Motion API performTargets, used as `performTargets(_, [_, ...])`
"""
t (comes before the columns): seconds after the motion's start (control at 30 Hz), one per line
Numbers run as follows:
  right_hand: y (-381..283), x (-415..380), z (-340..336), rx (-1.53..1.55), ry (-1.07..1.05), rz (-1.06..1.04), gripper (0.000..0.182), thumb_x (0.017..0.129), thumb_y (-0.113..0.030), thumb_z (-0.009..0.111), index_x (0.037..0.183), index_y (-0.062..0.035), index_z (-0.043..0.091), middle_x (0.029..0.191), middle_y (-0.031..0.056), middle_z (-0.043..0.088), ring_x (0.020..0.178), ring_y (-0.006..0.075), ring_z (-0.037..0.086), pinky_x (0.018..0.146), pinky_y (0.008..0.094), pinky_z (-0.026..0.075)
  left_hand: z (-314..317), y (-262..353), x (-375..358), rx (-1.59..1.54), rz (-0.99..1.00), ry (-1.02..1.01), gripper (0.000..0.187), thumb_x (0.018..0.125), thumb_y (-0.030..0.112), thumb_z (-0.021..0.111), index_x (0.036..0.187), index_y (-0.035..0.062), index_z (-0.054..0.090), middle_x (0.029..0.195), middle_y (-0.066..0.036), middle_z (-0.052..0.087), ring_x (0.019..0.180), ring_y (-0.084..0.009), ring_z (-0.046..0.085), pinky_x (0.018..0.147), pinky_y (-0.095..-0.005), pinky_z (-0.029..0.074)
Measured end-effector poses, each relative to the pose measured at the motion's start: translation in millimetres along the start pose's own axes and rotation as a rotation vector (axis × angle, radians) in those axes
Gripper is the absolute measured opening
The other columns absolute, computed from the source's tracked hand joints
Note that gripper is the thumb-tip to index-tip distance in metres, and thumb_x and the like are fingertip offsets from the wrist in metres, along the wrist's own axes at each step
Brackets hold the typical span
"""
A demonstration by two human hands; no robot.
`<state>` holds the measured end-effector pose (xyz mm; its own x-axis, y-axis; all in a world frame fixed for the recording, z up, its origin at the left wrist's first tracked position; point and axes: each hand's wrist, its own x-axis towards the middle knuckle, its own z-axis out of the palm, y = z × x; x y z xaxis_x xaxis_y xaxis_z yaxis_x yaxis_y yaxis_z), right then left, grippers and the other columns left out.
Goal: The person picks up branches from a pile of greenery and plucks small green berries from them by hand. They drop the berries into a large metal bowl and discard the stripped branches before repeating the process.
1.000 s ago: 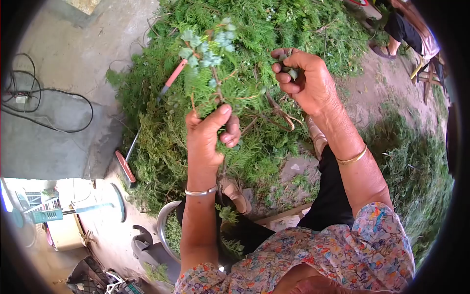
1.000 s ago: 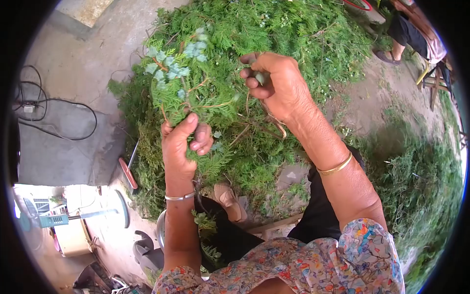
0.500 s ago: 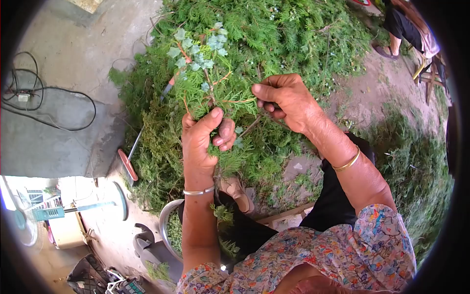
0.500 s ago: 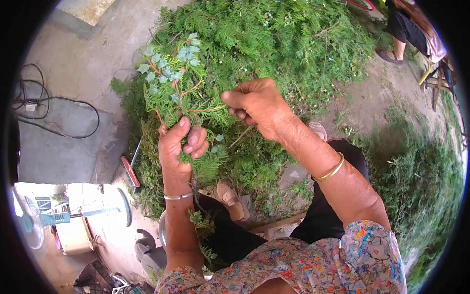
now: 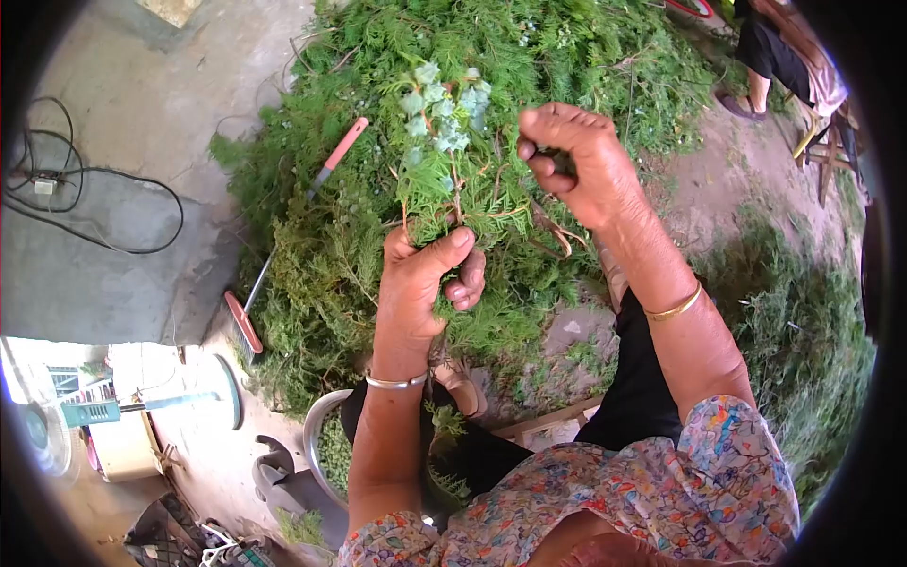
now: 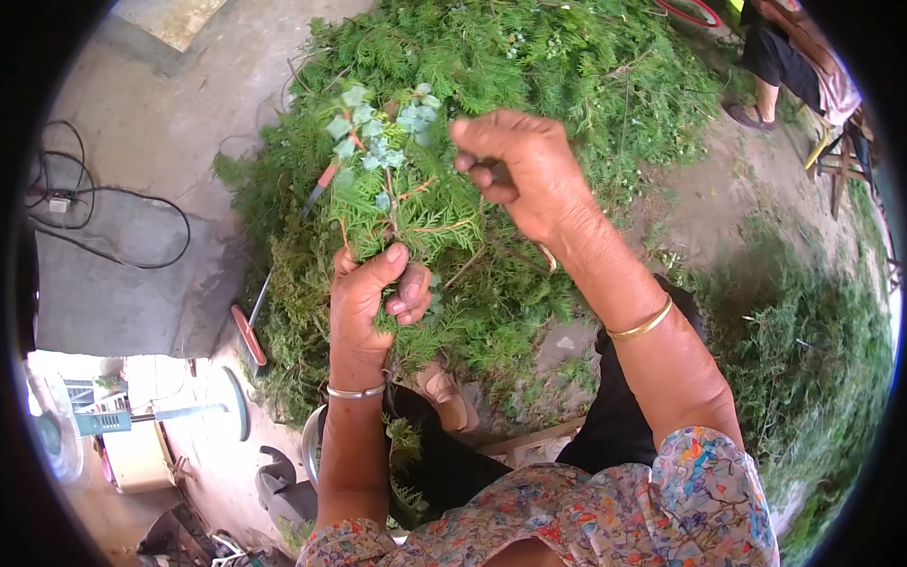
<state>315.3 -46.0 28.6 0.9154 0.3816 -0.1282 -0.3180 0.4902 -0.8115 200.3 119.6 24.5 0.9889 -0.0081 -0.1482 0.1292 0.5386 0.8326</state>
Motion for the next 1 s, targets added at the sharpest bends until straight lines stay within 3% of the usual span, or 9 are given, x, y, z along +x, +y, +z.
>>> performTargets(0.07, [3.3,-5.8,6.9,-0.049,-0.010,-0.036,0.009,0.077,-0.008,0.068,0.078,-0.0017,0.061,0.063,0.0032,0.057,0.047,0.0056,0.045,0.036,0.0188,0.029,2.4,-3.0,1.7,-0.019,-0.064,0.025,0.008,0.083,0.008,0.060,0.087,0.0056,0.054,0.056,-0.010,0.050,0.040,-0.0103,0.037,0.036,-0.0230,0.028])
performTargets(0.17, [12.5,-6.9,11.8,-0.496,-0.004,-0.336,0.011,0.077,-0.008,0.068,0.083,-0.0006,0.062,0.058,0.0007,0.054,0.051,0.0036,0.045,0.044,0.0202,0.037,6.9,-6.3,3.9,-0.076,-0.120,0.008,0.008,0.084,0.009,0.060,0.087,0.0048,0.053,0.056,-0.010,0.050,0.039,-0.0101,0.037,0.035,-0.0228,0.028])
performTargets(0.27, [22.0,-3.1,7.6,-0.766,0.007,-0.557,0.014,0.075,-0.008,0.070,0.082,0.0001,0.060,0.058,0.0003,0.052,0.052,0.0045,0.042,0.047,0.0228,0.037,9.5,-11.9,5.3,-0.061,-0.171,0.001,0.009,0.084,0.009,0.059,0.089,0.0040,0.053,0.056,-0.010,0.051,0.039,-0.0100,0.037,0.035,-0.0224,0.028])
performTargets(0.53, [20.2,-2.3,4.8,-0.787,0.020,-0.761,0.020,0.072,-0.010,0.073,0.082,0.0013,0.059,0.057,0.0037,0.051,0.056,0.0081,0.043,0.050,0.0281,0.040,6.6,-18.8,8.5,-0.113,-0.237,-0.053,0.009,0.085,0.010,0.059,0.090,0.0037,0.055,0.056,-0.010,0.052,0.040,-0.0096,0.038,0.034,-0.0221,0.026])
performTargets(0.6, [13.5,-3.0,0.2,-0.946,-0.045,-0.582,0.021,0.074,-0.012,0.071,0.082,0.0020,0.059,0.058,0.0064,0.054,0.054,0.0101,0.043,0.051,0.0295,0.040,4.5,-20.5,9.0,-0.137,-0.248,-0.059,0.010,0.086,0.011,0.058,0.091,0.0031,0.055,0.057,-0.010,0.052,0.041,-0.0096,0.038,0.034,-0.0220,0.026])
performTargets(0.73, [10.2,-1.7,-1.6,-0.883,-0.066,-0.520,0.019,0.079,-0.015,0.067,0.078,0.0021,0.059,0.059,0.0059,0.056,0.052,0.0102,0.045,0.048,0.0265,0.039,2.5,-18.4,8.2,-0.149,-0.253,-0.083,0.012,0.086,0.012,0.058,0.092,0.0018,0.056,0.057,-0.011,0.052,0.041,-0.0095,0.037,0.034,-0.0222,0.027])
performTargets(0.8, [1.4,-4.3,0.8,-0.344,-0.103,-0.120,0.020,0.084,-0.015,0.061,0.075,0.0018,0.058,0.058,0.0035,0.056,0.051,0.0092,0.046,0.042,0.0223,0.036,-4.1,-21.3,10.0,-0.232,-0.269,-0.167,0.014,0.087,0.012,0.057,0.093,0.0002,0.058,0.057,-0.011,0.052,0.042,-0.0093,0.037,0.035,-0.0223,0.027])
performTargets(0.93, [-10.5,-3.2,-3.1,0.002,-0.116,0.031,0.018,0.085,-0.014,0.056,0.086,0.0033,0.055,0.070,0.0121,0.058,0.051,0.0094,0.047,0.036,0.0190,0.029,-7.4,-20.9,10.5,-0.293,-0.280,-0.174,0.015,0.086,0.013,0.058,0.093,-0.0005,0.059,0.057,-0.011,0.052,0.043,-0.0092,0.036,0.036,-0.0223,0.028])
performTargets(1.0, [-6.4,-7.4,0.4,0.003,-0.133,0.021,0.020,0.083,-0.015,0.056,0.089,0.0041,0.055,0.075,0.0154,0.058,0.052,0.0101,0.047,0.036,0.0183,0.028,-5.8,-21.0,10.0,-0.283,-0.259,-0.127,0.017,0.086,0.014,0.058,0.094,-0.0008,0.059,0.057,-0.010,0.051,0.043,-0.0091,0.036,0.036,-0.0221,0.027])
